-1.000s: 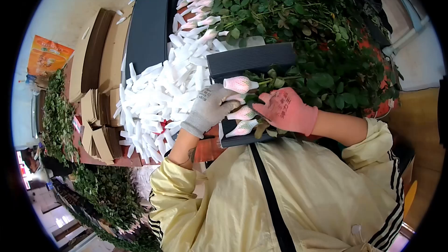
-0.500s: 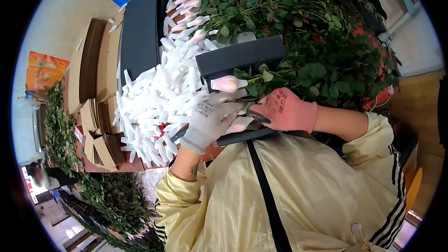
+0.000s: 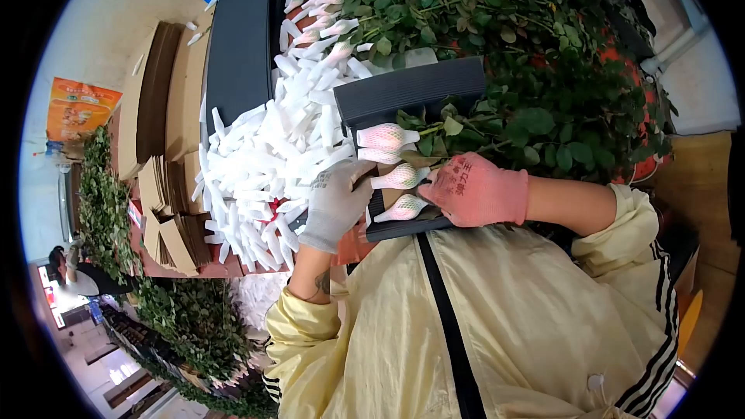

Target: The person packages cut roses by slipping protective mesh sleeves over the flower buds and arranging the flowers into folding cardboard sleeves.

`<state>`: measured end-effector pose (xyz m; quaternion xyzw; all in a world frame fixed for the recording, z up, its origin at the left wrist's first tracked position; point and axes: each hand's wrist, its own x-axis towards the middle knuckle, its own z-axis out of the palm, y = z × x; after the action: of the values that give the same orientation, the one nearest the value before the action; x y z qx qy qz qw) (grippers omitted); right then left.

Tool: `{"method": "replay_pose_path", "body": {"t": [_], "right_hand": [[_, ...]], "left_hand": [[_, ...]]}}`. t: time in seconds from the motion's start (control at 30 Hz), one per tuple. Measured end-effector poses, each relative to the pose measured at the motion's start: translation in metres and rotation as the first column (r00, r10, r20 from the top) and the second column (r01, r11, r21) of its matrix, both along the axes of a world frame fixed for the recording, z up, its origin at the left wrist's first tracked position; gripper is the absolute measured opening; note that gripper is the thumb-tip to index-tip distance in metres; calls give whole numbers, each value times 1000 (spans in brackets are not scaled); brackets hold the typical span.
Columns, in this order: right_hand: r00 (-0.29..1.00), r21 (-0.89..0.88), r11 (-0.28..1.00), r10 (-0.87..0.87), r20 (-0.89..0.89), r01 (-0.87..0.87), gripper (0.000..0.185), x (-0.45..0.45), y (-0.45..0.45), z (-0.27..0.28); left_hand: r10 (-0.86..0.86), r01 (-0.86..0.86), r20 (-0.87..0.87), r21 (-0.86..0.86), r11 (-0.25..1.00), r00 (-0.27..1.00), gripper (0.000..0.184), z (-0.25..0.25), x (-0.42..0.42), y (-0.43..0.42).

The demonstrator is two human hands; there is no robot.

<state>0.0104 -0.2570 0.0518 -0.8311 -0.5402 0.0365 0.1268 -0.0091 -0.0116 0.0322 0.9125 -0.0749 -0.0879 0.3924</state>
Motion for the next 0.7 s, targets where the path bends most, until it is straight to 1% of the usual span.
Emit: {"method": "replay_pose_path", "body": {"t": [0.03,0.07,0.1,0.13,0.17,0.23,0.3,0.33,0.37,0.43,0.47,0.53,0.57,0.6,0.63,0.67,0.7], "right_hand": [[1000,46,999,29,4,-29,7,-1,0,-1],[1000,44,999,29,5,-29,7,-2,0,2],[999,-61,997,36,-9,-37,7,-2,2,6],[999,-165,985,43,-26,-47,8,-3,2,8],[998,-165,985,45,-32,-49,8,-4,2,4],[994,-101,993,64,88,-55,10,-5,2,-7],[994,-110,993,43,96,-32,10,-5,5,-5],[995,-120,993,22,100,-9,11,-7,5,-4],[995,-120,993,20,99,-8,11,-7,6,-2],[998,-64,996,-60,33,62,21,-5,5,3],[998,-67,996,-60,31,62,21,-6,4,4],[989,-108,988,-93,118,106,31,-9,3,5],[989,-108,989,-91,114,103,31,-11,1,2],[993,-52,994,-88,80,93,23,-11,-2,-4],[995,5,996,-84,49,84,18,-11,-4,-7],[995,10,996,-84,49,84,18,-9,-5,-5],[999,-33,999,-35,-17,35,17,-5,-7,-2]], "left_hand": [[-37,37,-18,-13,999,999,24,-1,3,1],[-73,72,-35,-28,997,997,23,-1,6,2],[-72,71,-34,-31,997,997,23,-2,8,3],[-25,17,-126,-70,997,992,24,-3,9,3],[16,-40,-222,-103,994,975,25,-4,8,4],[52,-76,-234,-95,993,971,23,-5,7,-1],[118,-141,-242,-82,987,963,23,-3,11,-9],[157,-173,-313,-27,984,937,29,1,12,-13],[155,-172,-314,-26,985,937,29,8,15,-18],[251,-167,-416,228,959,874,31,19,22,-25],[249,-166,-419,226,960,873,31,15,22,-25],[153,-81,-211,313,946,966,34,2,19,-22],[155,-83,-214,314,946,964,34,0,18,-20],[139,-66,-266,264,962,954,34,-1,18,-18],[119,-52,-313,214,976,942,34,-2,19,-15],[121,-53,-313,218,975,942,34,-3,19,-14],[118,-43,-340,220,974,933,34,-4,19,-13]]}}
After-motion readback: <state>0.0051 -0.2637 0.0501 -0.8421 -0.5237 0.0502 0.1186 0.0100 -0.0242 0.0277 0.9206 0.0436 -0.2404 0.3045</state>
